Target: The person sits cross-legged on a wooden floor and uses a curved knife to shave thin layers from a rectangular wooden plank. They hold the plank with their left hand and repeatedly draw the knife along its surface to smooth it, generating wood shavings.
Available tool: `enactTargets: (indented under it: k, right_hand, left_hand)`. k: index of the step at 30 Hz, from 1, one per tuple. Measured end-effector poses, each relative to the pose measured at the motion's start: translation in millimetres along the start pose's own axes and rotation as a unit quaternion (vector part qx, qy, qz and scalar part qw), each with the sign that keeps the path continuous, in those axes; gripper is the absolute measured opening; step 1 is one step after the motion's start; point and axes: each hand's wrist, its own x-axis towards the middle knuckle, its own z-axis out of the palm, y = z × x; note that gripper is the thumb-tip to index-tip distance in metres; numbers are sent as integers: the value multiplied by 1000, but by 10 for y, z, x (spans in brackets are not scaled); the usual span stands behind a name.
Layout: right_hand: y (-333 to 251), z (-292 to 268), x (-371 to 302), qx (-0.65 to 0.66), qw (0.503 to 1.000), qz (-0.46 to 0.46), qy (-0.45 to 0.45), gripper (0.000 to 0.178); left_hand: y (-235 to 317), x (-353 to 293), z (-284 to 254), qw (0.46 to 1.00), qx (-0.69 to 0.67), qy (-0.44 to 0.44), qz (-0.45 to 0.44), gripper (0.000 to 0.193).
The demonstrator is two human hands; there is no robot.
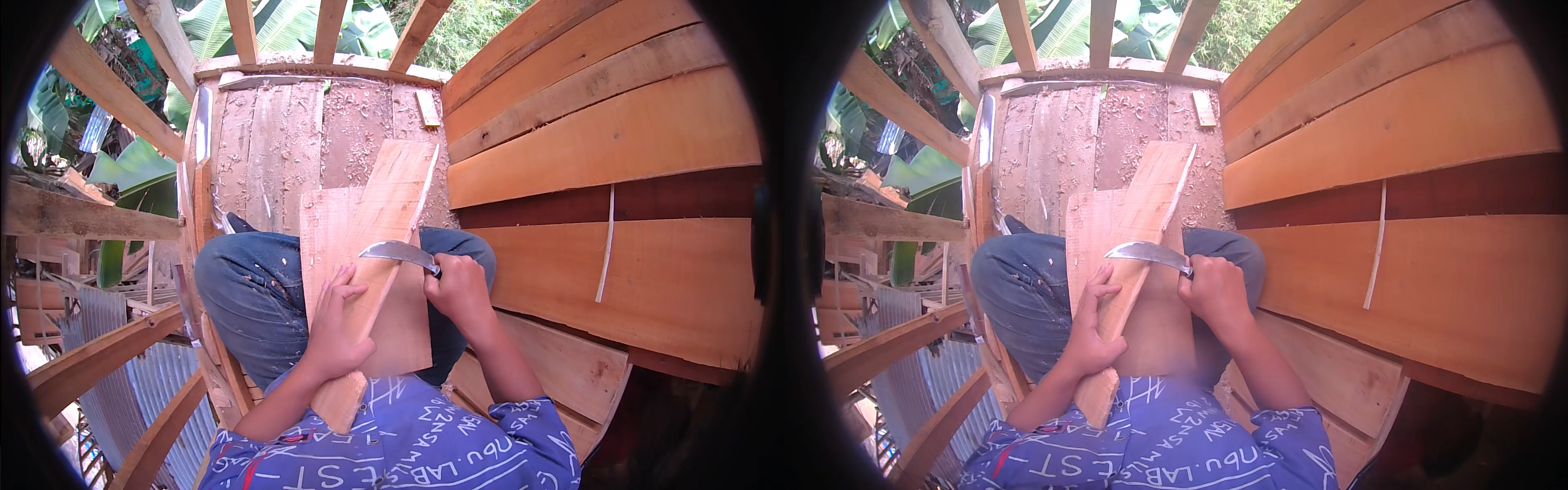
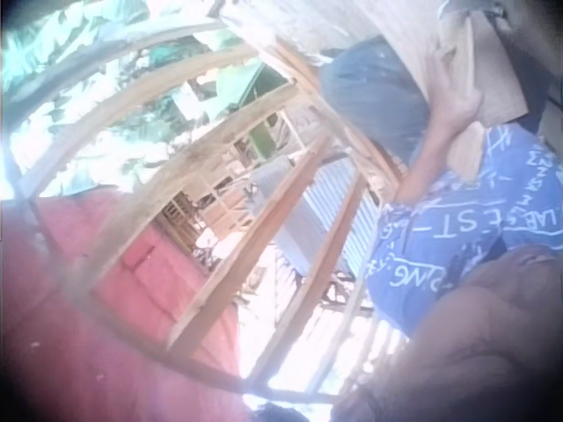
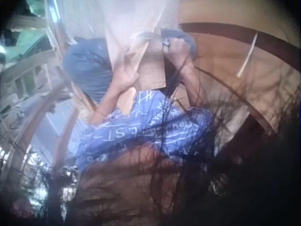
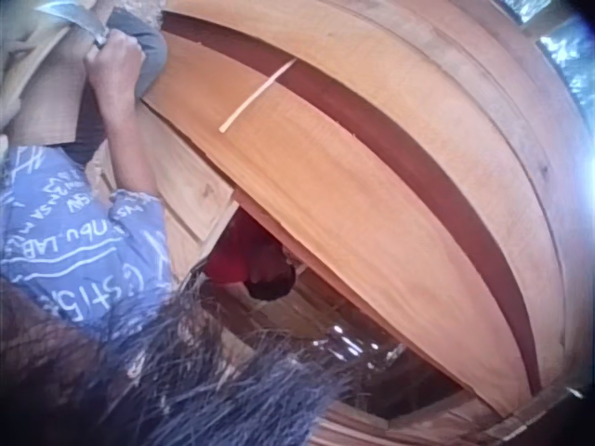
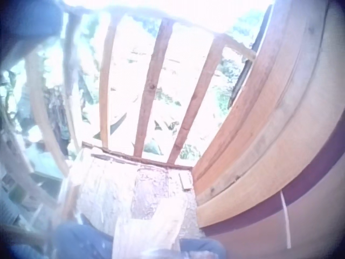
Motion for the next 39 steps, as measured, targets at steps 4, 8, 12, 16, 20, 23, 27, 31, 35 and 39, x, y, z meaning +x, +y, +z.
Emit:
enactTargets:
  k: [4,8,12,16,20,23,27,31,35,39]
  right_hand:
    - [155,-7,138,17,1000,26,2,17]
    - [16,45,-17,33,999,-9,-13,18]
    - [219,178,154,73,996,46,21,20]
    - [85,204,83,82,997,-13,4,21]
    - [293,105,411,118,988,98,0,19]
    - [61,139,102,81,994,-55,-41,22]
    - [51,245,279,253,967,31,-6,24]
    - [-49,659,245,427,904,34,9,35]
    - [-73,728,165,486,872,63,-7,36]
    - [116,861,98,588,801,105,-31,35]
  left_hand:
    - [70,-1,-17,1000,18,-11,-9,65]
    - [-21,-22,-33,1000,-11,-12,-6,64]
    - [-4,19,-5,999,-37,-11,-11,63]
    - [-33,-16,-52,997,-74,-21,-29,63]
    - [-28,-8,-60,998,-60,-19,-9,65]
    - [-67,-11,-74,995,-96,-28,2,67]
    - [-173,21,-110,986,-162,-37,-9,73]
    - [-478,76,-444,950,-306,-55,-40,80]
    - [-352,176,-689,939,-324,-55,-97,89]
    - [68,340,-688,968,-205,-68,-127,97]
